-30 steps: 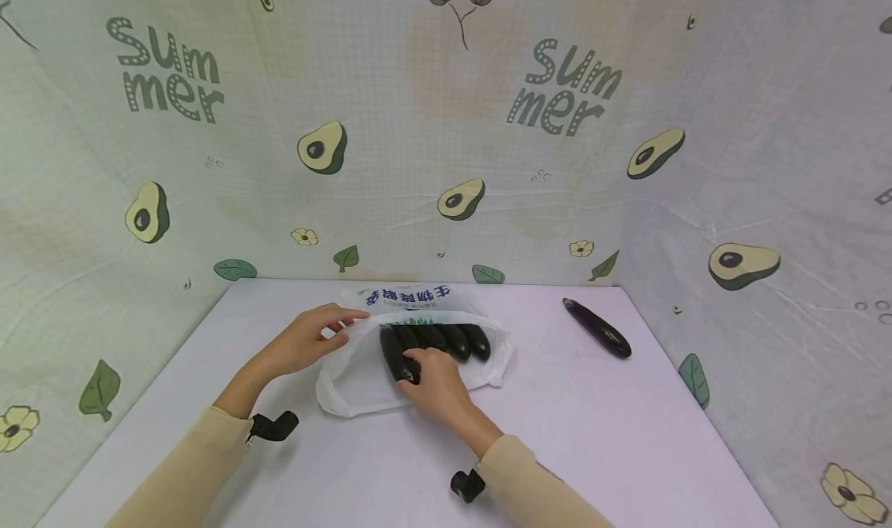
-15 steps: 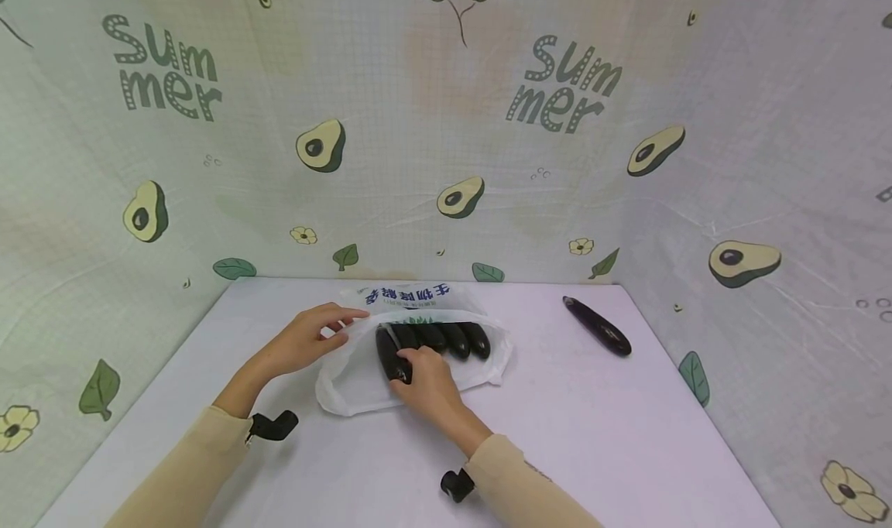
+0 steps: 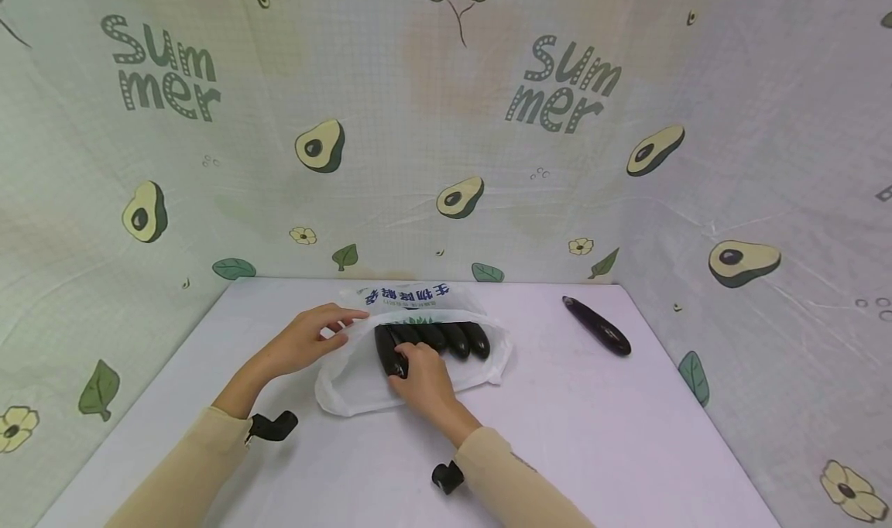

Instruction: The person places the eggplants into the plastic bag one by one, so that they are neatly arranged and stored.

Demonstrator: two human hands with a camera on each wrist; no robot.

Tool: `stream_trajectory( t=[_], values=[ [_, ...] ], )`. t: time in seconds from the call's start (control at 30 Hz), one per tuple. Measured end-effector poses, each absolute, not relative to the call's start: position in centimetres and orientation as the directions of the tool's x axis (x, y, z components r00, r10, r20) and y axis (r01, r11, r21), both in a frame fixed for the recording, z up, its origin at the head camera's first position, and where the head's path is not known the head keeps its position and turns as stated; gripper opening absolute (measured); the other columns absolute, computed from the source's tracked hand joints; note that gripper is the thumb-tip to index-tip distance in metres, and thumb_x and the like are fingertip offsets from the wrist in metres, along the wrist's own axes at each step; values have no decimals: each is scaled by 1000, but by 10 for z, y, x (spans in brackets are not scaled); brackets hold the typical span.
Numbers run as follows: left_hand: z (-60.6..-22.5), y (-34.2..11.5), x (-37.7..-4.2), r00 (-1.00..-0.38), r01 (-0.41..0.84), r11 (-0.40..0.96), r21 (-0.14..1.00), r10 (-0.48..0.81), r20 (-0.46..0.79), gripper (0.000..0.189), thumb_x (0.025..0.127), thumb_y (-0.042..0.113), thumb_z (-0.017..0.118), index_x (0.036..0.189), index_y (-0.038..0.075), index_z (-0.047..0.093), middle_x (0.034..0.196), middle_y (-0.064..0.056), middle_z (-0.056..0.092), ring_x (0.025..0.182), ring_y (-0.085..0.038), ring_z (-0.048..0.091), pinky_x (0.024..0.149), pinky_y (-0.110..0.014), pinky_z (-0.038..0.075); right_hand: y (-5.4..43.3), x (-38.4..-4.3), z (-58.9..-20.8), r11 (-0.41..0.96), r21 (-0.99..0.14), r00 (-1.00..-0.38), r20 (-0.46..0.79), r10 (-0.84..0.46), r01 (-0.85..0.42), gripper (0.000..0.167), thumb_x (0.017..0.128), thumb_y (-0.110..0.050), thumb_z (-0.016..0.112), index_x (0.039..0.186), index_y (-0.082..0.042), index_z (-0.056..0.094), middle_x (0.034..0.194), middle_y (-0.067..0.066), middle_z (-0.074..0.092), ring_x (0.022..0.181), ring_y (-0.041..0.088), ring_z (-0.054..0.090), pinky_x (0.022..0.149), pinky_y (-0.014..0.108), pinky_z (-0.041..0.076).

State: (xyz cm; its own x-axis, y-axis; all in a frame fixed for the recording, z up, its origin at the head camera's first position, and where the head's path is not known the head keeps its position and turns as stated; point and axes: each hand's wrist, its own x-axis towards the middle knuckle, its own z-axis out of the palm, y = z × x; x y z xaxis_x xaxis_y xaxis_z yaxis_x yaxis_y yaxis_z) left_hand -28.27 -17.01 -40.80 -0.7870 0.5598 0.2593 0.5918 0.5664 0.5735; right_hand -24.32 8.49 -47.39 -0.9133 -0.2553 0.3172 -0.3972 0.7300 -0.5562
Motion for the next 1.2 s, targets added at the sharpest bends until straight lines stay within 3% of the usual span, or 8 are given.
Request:
stream_trajectory(
  t=[0.73,1.1,1.2],
  values=[
    [-409,-171,-282,-796,577,577,578,554,242,51,102,3,70,147,25,65,126,-3,68,107,-22,67,85,-36,58,69,-257,-479,795,-492,-923,322,-211,-353,49,85,-19,91,129,-4,74,122,17,76,115,33,72,97,46,59],
    [-409,-172,-283,-801,574,586,572,548,242,51,101,3,70,146,26,66,124,-2,69,107,-21,67,86,-37,58,79,-256,-474,734,-566,-925,281,-256,-375,51,85,-16,90,131,-2,73,127,15,75,119,30,71,100,46,58],
    [-410,-171,-283,-802,572,591,569,549,236,51,101,4,71,146,26,66,124,-2,68,107,-21,67,86,-36,58,88,-252,-468,691,-614,-925,266,-273,-381,50,86,-15,89,131,-1,73,124,16,75,109,29,74,93,44,60]
  ],
)
